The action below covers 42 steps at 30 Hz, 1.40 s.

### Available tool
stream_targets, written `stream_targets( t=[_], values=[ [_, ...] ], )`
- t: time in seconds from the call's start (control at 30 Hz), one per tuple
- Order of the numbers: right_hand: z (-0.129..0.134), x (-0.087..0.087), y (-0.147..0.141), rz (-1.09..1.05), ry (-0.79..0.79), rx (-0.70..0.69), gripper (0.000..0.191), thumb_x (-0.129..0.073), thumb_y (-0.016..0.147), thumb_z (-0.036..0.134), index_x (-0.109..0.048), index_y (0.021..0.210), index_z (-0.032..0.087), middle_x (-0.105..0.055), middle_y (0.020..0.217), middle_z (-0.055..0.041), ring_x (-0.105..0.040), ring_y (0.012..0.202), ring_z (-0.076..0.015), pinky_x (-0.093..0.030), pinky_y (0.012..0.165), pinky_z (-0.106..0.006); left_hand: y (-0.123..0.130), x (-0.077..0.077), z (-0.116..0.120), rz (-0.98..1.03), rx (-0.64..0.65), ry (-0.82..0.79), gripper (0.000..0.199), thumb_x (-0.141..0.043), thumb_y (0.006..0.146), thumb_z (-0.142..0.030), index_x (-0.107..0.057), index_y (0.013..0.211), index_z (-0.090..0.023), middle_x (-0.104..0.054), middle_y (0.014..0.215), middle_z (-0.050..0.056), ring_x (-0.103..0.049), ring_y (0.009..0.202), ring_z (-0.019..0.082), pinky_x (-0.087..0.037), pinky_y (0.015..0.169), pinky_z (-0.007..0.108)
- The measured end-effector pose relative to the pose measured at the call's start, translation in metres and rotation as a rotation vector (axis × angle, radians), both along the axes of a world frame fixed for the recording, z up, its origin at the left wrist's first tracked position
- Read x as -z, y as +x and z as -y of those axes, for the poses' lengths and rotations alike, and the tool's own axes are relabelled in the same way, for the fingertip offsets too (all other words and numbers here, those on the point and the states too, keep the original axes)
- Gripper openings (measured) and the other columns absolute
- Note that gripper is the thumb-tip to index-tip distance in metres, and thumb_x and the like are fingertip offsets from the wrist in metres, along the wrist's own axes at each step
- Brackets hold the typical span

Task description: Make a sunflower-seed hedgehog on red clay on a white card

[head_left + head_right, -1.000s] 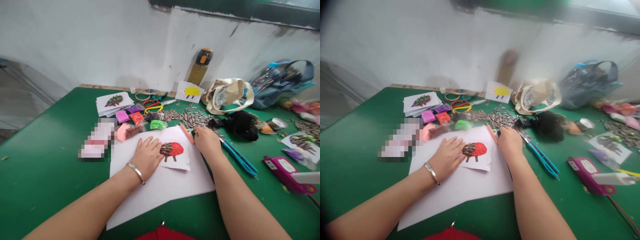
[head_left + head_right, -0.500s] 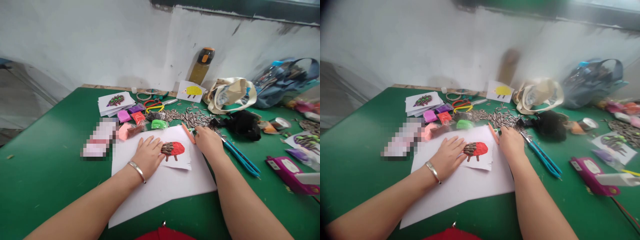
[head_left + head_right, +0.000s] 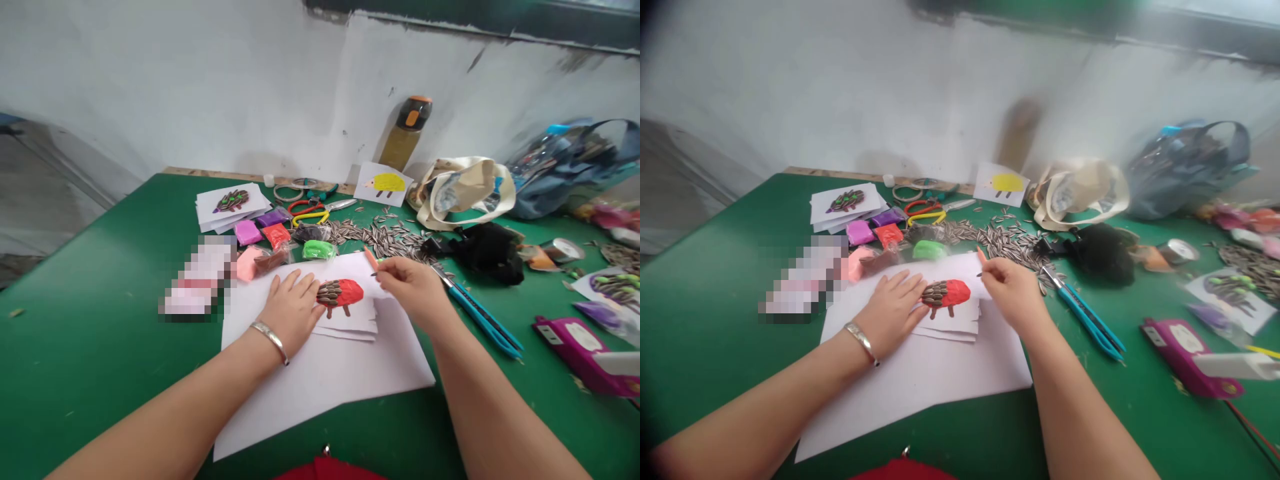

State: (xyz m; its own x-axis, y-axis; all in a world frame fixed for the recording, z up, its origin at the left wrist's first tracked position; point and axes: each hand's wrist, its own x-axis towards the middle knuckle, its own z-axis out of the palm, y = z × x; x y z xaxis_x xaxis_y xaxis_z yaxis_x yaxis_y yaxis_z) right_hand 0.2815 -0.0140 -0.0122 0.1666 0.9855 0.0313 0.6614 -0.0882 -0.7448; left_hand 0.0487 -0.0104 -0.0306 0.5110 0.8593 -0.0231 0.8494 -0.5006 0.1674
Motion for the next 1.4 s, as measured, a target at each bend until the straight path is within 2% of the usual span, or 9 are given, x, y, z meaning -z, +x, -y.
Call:
stream_targets(
  t=[0.17, 0.3, 0.47, 0.7, 1.07, 1.4],
  values=[
    [0.008, -0.001, -0.029, -0.035, -0.030, -0.139, 0.013, -0.054, 0.076, 0.021, -0.067, 0.080, 0.021, -0.064, 0.066, 0.0031, -0.053, 0.060, -0.0117, -0.038, 0.059, -0.024, 0.000, 0.000, 0.000, 0.002, -0.016, 0.002, 0.041, -0.048, 0.092, -0.031, -0.050, 0.130, -0.016, -0.049, 0.139, 0.011, -0.036, 0.131, 0.033, -0.027, 0.104, 0.062],
    [0.010, 0.001, -0.037, -0.035, -0.063, -0.214, 0.017, -0.053, 0.080, 0.021, -0.070, 0.080, 0.023, -0.066, 0.068, 0.0036, -0.054, 0.059, -0.0107, -0.038, 0.057, -0.022, -0.001, 0.002, -0.001, 0.011, -0.003, 0.022, 0.040, -0.048, 0.092, -0.032, -0.050, 0.129, -0.016, -0.050, 0.138, 0.011, -0.036, 0.131, 0.033, -0.027, 0.104, 0.062],
    [0.010, 0.004, -0.041, -0.001, 0.017, -0.284, 0.020, -0.051, 0.082, 0.017, -0.070, 0.082, 0.024, -0.069, 0.071, 0.0038, -0.057, 0.061, -0.0109, -0.039, 0.060, -0.021, -0.002, 0.002, -0.001, 0.004, -0.003, 0.021, 0.039, -0.047, 0.092, -0.031, -0.051, 0.128, -0.016, -0.050, 0.138, 0.012, -0.037, 0.130, 0.033, -0.027, 0.104, 0.060],
    [0.008, 0.006, -0.044, 0.126, 0.114, -0.311, 0.020, -0.050, 0.084, 0.018, -0.068, 0.075, 0.022, -0.069, 0.074, 0.0003, -0.059, 0.068, -0.0136, -0.040, 0.064, -0.024, -0.001, 0.000, 0.000, 0.011, -0.006, 0.007, 0.039, -0.046, 0.093, -0.031, -0.051, 0.128, -0.016, -0.049, 0.139, 0.012, -0.036, 0.131, 0.033, -0.027, 0.104, 0.062],
    [0.008, 0.014, -0.051, 0.135, 0.074, -0.319, 0.022, -0.046, 0.086, 0.016, -0.068, 0.082, 0.021, -0.068, 0.076, -0.0010, -0.058, 0.069, -0.0141, -0.040, 0.064, -0.024, -0.001, -0.001, 0.001, 0.003, -0.011, 0.016, 0.039, -0.046, 0.093, -0.032, -0.050, 0.129, -0.016, -0.049, 0.139, 0.011, -0.036, 0.131, 0.032, -0.027, 0.105, 0.062],
    [0.010, 0.016, -0.051, 0.214, 0.102, -0.387, 0.025, -0.047, 0.086, 0.013, -0.070, 0.092, 0.022, -0.070, 0.086, -0.0023, -0.060, 0.080, -0.0163, -0.042, 0.073, -0.025, -0.001, -0.003, 0.001, 0.003, -0.014, 0.013, 0.038, -0.045, 0.093, -0.032, -0.051, 0.127, -0.017, -0.049, 0.139, 0.011, -0.036, 0.131, 0.032, -0.027, 0.105, 0.061]
  ],
)
